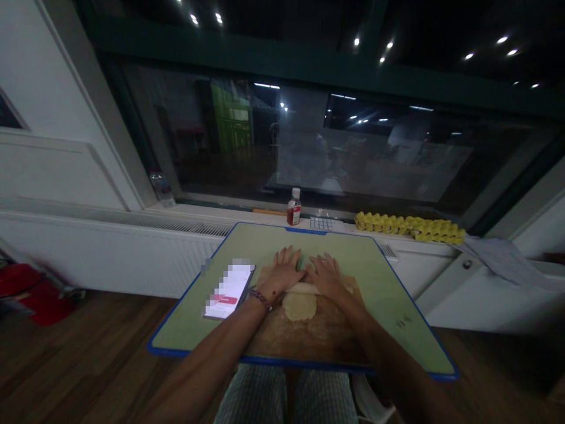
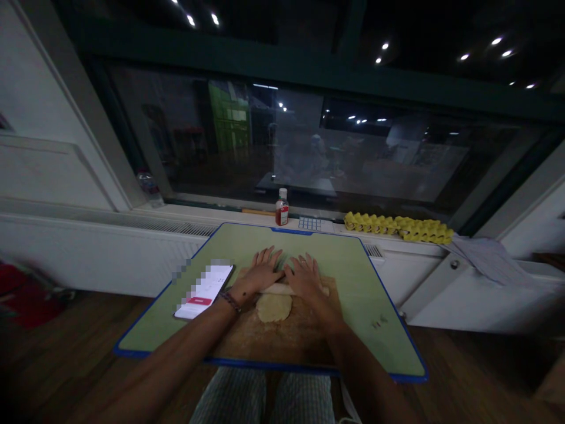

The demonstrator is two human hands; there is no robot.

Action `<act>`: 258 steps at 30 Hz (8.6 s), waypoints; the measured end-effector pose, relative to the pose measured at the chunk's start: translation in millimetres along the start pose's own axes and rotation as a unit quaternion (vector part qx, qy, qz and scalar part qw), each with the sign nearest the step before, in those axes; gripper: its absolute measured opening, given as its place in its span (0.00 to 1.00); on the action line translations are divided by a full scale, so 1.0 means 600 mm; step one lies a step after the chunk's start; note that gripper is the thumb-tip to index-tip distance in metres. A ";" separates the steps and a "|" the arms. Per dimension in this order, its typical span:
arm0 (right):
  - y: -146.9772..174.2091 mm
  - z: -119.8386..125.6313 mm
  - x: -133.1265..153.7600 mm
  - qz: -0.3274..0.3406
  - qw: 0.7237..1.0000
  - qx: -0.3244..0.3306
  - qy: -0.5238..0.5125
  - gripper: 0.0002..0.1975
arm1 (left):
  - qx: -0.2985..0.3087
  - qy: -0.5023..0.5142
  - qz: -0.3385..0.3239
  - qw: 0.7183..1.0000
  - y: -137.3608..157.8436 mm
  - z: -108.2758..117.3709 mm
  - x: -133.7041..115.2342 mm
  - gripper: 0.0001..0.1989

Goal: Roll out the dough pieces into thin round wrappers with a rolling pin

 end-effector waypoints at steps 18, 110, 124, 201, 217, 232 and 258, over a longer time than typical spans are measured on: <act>0.116 -0.021 0.018 0.183 0.975 -0.029 0.125 0.24 | -0.119 -0.046 -0.169 0.977 0.113 -0.027 -0.037 0.25; 0.202 -0.026 -0.015 0.063 0.982 -0.177 -0.012 0.20 | -0.182 0.014 -0.128 0.975 0.208 -0.034 0.001 0.21; 0.263 -0.064 -0.070 0.056 0.991 -0.093 -0.075 0.20 | -0.129 0.057 -0.167 0.976 0.258 -0.061 0.032 0.18; 0.276 -0.023 0.062 0.093 0.983 -0.161 0.017 0.24 | -0.269 0.118 -0.089 0.952 0.268 -0.091 0.048 0.14; 0.201 -0.008 0.026 0.034 0.991 -0.130 -0.025 0.24 | -0.268 0.121 -0.091 0.952 0.247 -0.030 0.039 0.09; 0.059 0.044 -0.012 0.061 0.993 -0.047 -0.085 0.24 | -0.214 0.083 -0.083 0.970 0.212 0.013 0.034 0.15; 0.092 0.019 0.017 0.046 0.997 -0.029 0.050 0.25 | -0.160 -0.014 -0.145 0.976 0.186 -0.030 0.046 0.26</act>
Point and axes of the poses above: each hand's wrist, its own y-axis away from the middle knuckle, its own z-axis out of the back of the hand, x = y × z, the point moved 4 cm from there along -y, towards the middle knuckle, and after that the axes turned 14 degrees about x, right-handed, at the moved point
